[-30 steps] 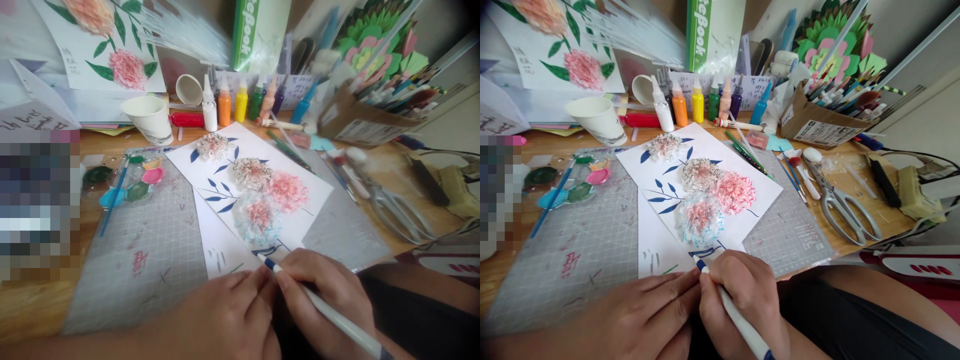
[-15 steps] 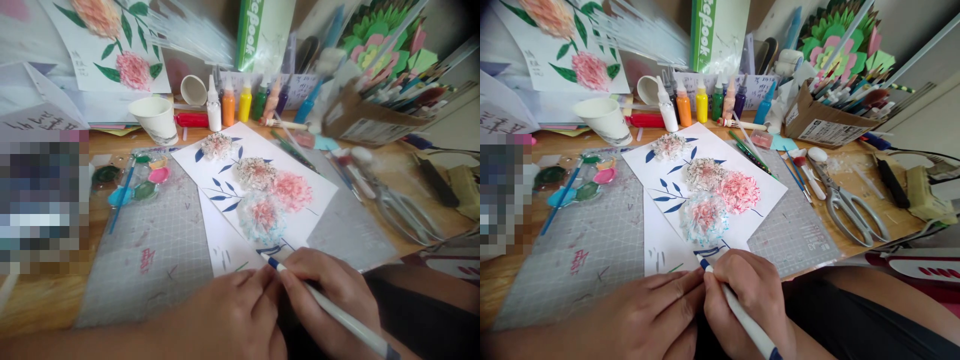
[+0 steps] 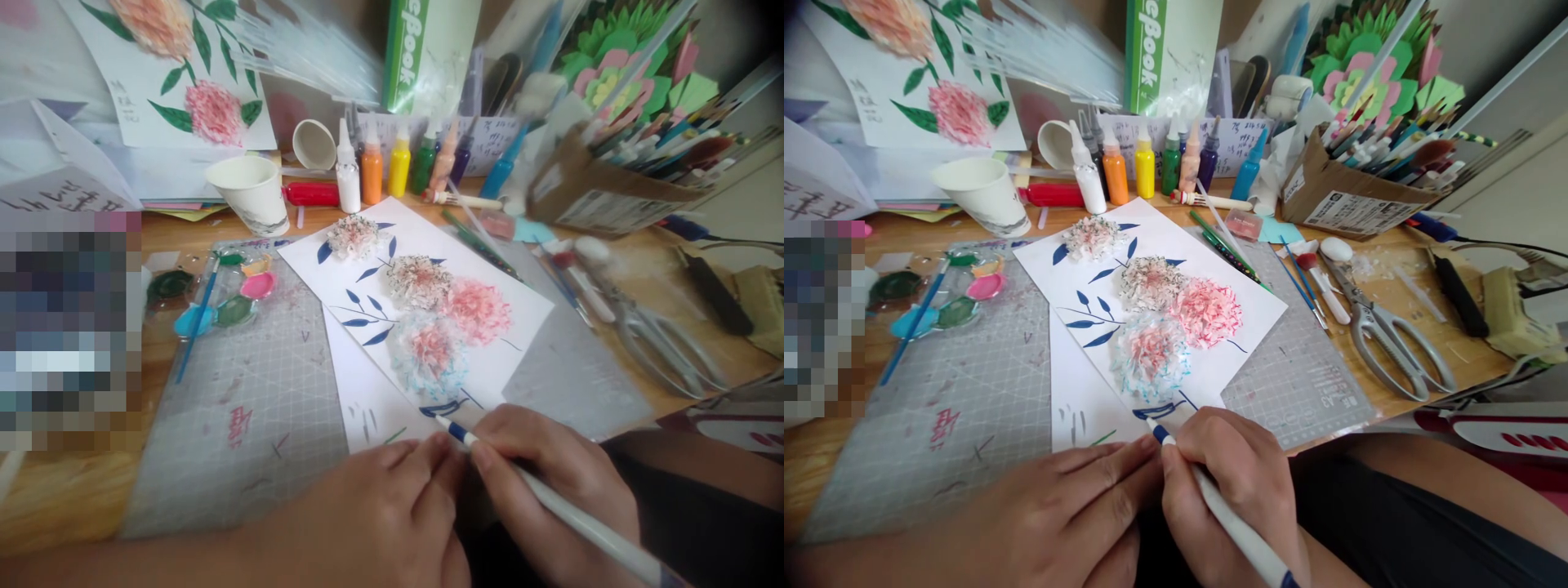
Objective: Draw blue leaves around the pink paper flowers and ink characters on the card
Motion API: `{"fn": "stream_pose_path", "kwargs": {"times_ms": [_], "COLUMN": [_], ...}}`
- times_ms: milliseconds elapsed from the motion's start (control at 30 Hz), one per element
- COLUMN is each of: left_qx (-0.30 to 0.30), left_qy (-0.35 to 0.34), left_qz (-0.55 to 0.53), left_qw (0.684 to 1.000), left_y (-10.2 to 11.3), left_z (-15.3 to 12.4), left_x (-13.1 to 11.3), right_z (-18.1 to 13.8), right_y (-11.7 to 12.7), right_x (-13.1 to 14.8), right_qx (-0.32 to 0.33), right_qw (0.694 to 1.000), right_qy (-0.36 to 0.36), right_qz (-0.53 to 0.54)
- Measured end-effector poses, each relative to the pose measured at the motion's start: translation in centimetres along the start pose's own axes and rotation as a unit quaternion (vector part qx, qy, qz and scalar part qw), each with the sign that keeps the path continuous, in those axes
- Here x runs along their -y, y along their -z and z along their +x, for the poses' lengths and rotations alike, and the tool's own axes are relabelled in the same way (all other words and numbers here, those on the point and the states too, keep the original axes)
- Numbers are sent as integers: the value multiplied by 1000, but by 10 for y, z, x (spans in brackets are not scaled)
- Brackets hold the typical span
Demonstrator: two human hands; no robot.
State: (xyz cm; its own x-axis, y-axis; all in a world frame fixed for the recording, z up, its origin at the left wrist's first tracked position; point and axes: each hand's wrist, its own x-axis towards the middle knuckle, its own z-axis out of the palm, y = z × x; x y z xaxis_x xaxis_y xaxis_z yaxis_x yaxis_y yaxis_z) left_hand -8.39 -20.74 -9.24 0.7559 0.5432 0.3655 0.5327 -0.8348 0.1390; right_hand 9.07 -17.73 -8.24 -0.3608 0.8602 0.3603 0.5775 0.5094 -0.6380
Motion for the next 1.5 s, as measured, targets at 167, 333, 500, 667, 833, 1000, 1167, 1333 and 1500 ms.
{"fn": "stream_pose_path", "kwargs": {"times_ms": [167, 333, 500, 667, 833, 1000, 1167, 1333, 1500], "left_qx": [6, 12, 13, 8, 22, 12, 8, -2, 5], "left_qy": [4, -1, 0, -2, -2, -4, 1, -21, -2], "left_qz": [1, 12, 16, 26, 30, 26, 32, 24, 32], "left_qw": [1000, 1000, 1000, 1000, 999, 1000, 999, 999, 999], "left_y": [0, 6, 4, 1, 3, 2, -1, 1, 0], "left_z": [1, 0, -1, -1, 1, 0, -1, -2, -1], "left_x": [2, 0, -2, -2, 0, -1, -1, 0, 1], "right_z": [3, 0, -4, -4, -4, -2, -3, -11, -14], "right_y": [0, 0, 0, 5, 6, 1, 1, 8, 10], "right_x": [1, 0, -5, -5, -5, -1, -1, -5, -8], "right_qx": [-20, -22, 0, -33, -70, -38, -27, -42, -54], "right_qw": [999, 1000, 1000, 998, 996, 999, 999, 995, 994], "right_qy": [26, 6, 13, -6, -15, 5, 0, -47, -53], "right_qz": [19, -5, -1, -46, -57, -27, -31, -72, -74]}}
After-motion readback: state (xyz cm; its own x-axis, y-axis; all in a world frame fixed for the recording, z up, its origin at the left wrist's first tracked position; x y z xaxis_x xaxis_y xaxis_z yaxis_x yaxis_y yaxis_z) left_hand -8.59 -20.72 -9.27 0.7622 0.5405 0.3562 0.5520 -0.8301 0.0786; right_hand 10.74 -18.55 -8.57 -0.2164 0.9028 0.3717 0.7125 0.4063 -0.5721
